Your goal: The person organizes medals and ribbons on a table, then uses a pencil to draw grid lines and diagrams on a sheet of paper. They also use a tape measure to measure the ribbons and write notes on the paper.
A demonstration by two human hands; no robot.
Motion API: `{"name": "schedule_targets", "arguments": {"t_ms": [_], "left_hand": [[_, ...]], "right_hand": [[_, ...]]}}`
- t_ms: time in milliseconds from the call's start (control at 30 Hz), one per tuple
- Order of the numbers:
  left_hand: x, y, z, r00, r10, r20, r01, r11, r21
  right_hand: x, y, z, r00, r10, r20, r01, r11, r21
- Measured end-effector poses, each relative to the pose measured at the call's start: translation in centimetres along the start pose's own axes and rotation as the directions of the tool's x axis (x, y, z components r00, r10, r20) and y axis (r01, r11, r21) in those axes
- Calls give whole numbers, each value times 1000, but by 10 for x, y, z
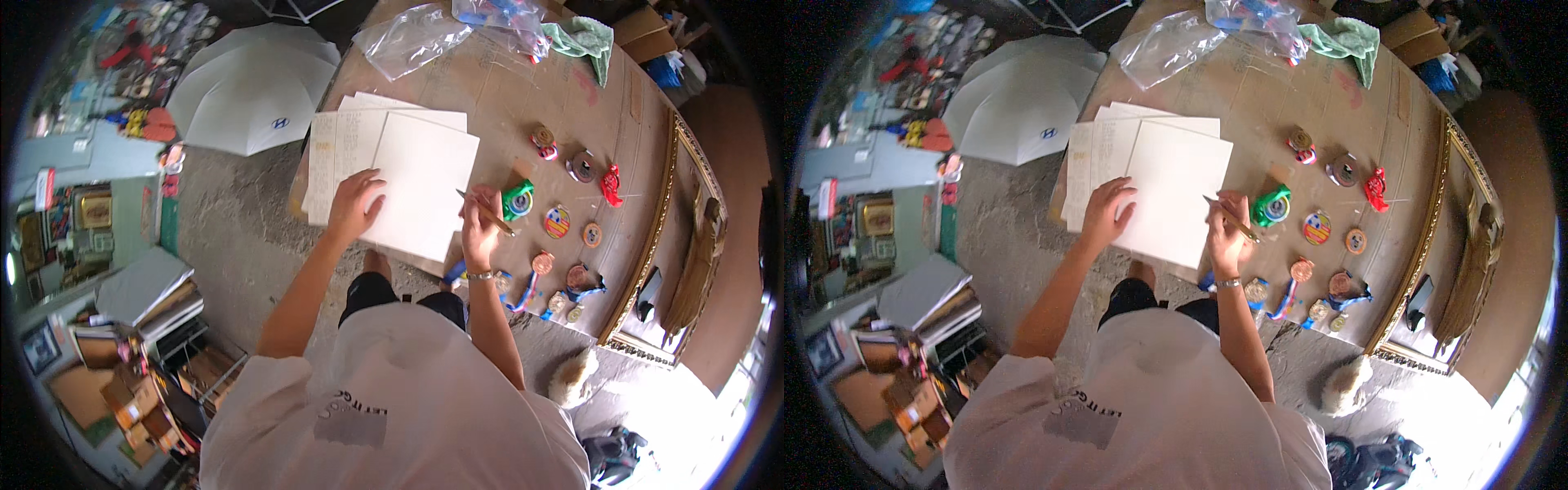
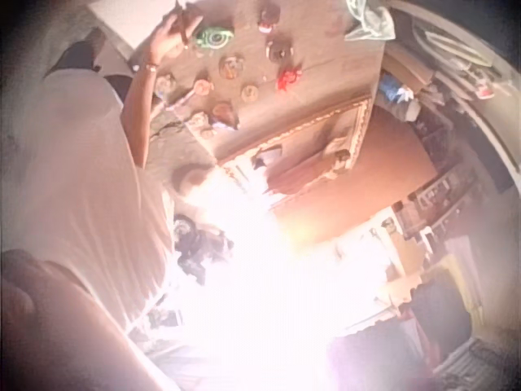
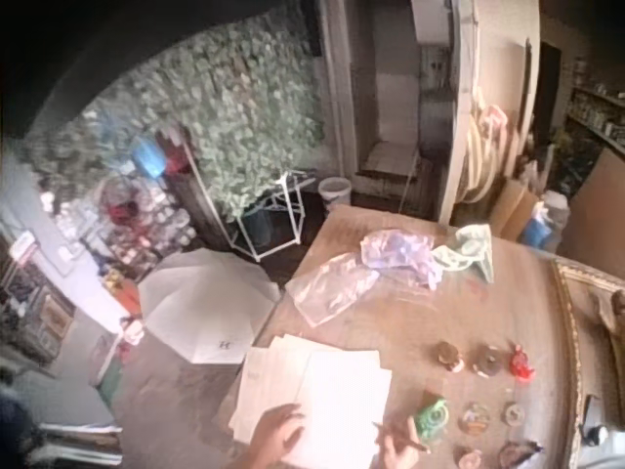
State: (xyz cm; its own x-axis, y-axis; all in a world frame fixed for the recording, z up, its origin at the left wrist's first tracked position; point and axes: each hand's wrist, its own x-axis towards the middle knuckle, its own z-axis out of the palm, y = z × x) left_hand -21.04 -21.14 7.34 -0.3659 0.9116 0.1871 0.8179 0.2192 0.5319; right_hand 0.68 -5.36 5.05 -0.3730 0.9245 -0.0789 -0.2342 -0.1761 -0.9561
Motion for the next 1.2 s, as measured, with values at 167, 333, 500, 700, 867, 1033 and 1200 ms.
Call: {"name": "schedule_targets", "arguments": {"t_ms": [167,333,500,700,867,1033,1200], "left_hand": [[19,-43,32,968,97,232,-111,993,49],[14,-55,39,954,69,293,-66,998,-21],[16,-62,36,954,73,290,-65,997,-36],[19,-65,34,945,60,323,-49,998,-44],[22,-63,34,946,65,317,-52,997,-49],[20,-63,36,951,67,302,-54,997,-48],[18,-64,37,954,67,294,-54,997,-54]], "right_hand": [[81,49,81,990,-100,-103,63,947,-315],[99,89,94,937,-322,-134,192,797,-573],[101,89,106,948,-235,-214,70,811,-581],[102,87,109,946,-270,-182,100,772,-627],[102,88,107,926,-334,-175,156,762,-629],[104,91,108,897,-405,-177,194,720,-667],[100,86,110,911,-368,-187,130,685,-717]]}}
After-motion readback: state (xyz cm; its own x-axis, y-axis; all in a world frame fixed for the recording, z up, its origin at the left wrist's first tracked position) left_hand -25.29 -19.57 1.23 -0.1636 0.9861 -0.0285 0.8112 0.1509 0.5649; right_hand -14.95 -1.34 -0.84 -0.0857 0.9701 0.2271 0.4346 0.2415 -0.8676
